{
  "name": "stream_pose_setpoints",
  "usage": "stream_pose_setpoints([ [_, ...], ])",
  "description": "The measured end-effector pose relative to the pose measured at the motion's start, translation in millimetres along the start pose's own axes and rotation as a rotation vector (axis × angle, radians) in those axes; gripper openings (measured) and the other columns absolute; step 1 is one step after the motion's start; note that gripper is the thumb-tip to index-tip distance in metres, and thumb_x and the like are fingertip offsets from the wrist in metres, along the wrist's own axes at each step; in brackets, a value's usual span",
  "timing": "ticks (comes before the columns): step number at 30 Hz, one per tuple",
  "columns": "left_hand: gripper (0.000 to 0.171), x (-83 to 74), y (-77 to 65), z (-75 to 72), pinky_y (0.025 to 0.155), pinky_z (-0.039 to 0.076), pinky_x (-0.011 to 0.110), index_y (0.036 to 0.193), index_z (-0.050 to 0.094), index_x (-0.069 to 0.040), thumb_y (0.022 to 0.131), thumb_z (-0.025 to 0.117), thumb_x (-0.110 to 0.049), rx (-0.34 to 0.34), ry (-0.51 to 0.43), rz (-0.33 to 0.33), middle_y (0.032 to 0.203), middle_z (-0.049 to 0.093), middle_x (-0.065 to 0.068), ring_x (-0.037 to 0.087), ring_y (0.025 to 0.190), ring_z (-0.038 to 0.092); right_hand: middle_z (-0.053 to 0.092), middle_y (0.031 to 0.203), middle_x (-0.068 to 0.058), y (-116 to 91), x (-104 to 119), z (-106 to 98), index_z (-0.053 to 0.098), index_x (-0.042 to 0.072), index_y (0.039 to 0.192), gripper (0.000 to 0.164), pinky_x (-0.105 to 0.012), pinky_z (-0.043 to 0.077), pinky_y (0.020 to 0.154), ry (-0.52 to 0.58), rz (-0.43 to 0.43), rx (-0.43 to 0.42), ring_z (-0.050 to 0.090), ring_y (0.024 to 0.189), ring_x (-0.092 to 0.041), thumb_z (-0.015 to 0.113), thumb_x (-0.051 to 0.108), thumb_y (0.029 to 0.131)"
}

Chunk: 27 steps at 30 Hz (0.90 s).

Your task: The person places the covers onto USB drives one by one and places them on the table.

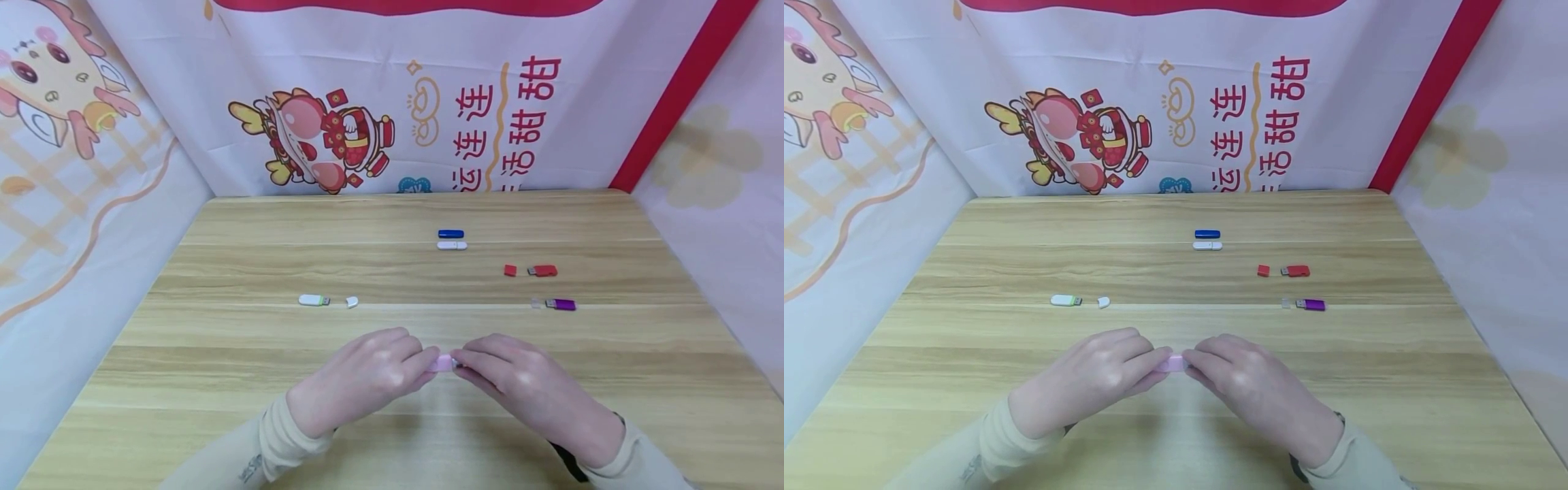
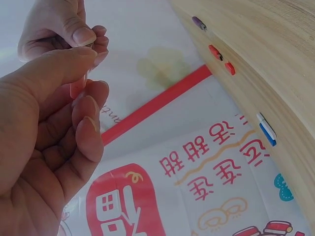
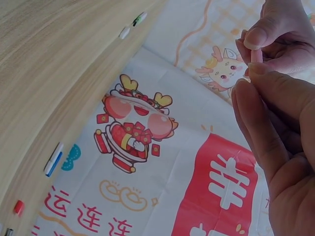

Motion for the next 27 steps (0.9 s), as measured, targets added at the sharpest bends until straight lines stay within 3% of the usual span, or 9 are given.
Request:
stream_pose_setpoints([
  [6, 0.014, 0.5, 2.1, -0.8, 0.054, 0.038, 0.013, 0.09, 0.067, -0.007, 0.089, 0.075, -0.018, -0.043, 0.023, 0.039, 0.067, 0.057, -0.005, 0.006, 0.057, 0.046, 0.072, 0.089, -0.004, 2.4, 0.8, -1.9, 0.076, 0.001, 0.097, 0.046, -0.024, 0.057, 0.072, -0.009, -0.005, 0.0, 0.07, 0.078, -0.015, 0.043, 0.031, 0.106],
  [15, 0.013, 1.9, 2.3, 0.0, 0.055, 0.04, 0.013, 0.094, 0.069, -0.006, 0.09, 0.075, -0.016, -0.049, 0.007, 0.044, 0.068, 0.059, -0.005, 0.006, 0.059, 0.049, 0.07, 0.088, -0.005, 4.3, 0.0, -1.3, 0.076, 0.0, 0.095, 0.044, -0.024, 0.057, 0.071, -0.023, -0.035, -0.009, 0.069, 0.077, -0.016, 0.044, 0.028, 0.106],
  [21, 0.01, 7.4, 5.6, 7.4, 0.056, 0.044, 0.012, 0.092, 0.074, -0.006, 0.09, 0.074, -0.016, -0.036, -0.055, -0.014, 0.07, 0.062, -0.004, 0.006, 0.06, 0.053, 0.07, 0.087, -0.005, 6.0, -5.7, -0.1, 0.076, 0.0, 0.097, 0.047, -0.024, 0.057, 0.069, -0.02, 0.002, 0.015, 0.069, 0.076, -0.015, 0.042, 0.031, 0.105],
  [22, 0.01, 9.1, 6.4, 9.4, 0.056, 0.045, 0.012, 0.09, 0.075, -0.007, 0.09, 0.074, -0.017, -0.031, -0.072, -0.033, 0.07, 0.062, -0.003, 0.006, 0.059, 0.053, 0.071, 0.087, -0.005, 6.4, -7.5, 0.3, 0.076, 0.0, 0.097, 0.045, -0.024, 0.057, 0.069, -0.021, 0.014, 0.026, 0.069, 0.076, -0.015, 0.044, 0.03, 0.104],
  [25, 0.01, 15.0, 8.3, 16.3, 0.058, 0.048, 0.013, 0.09, 0.075, -0.008, 0.09, 0.075, -0.018, -0.005, -0.113, -0.076, 0.07, 0.063, -0.003, 0.007, 0.061, 0.056, 0.071, 0.087, -0.006, 8.5, -13.7, 1.3, 0.076, 0.0, 0.097, 0.019, -0.025, 0.058, 0.068, -0.034, 0.044, 0.054, 0.07, 0.076, -0.016, 0.071, 0.018, 0.092],
  [27, 0.011, 20.2, 9.8, 21.0, 0.058, 0.048, 0.013, 0.092, 0.076, -0.007, 0.09, 0.075, -0.018, 0.021, -0.129, -0.089, 0.07, 0.063, -0.002, 0.007, 0.06, 0.055, 0.072, 0.087, -0.006, 10.2, -19.8, 2.3, 0.076, 0.001, 0.097, 0.022, -0.025, 0.058, 0.068, -0.042, 0.072, 0.075, 0.07, 0.076, -0.015, 0.084, 0.008, 0.078],
])
Point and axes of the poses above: each hand's wrist, its own y-axis towards the middle knuckle, its own z-axis out of the palm, x = y × z, the point moved 1 cm from there along y, towards the middle knuckle
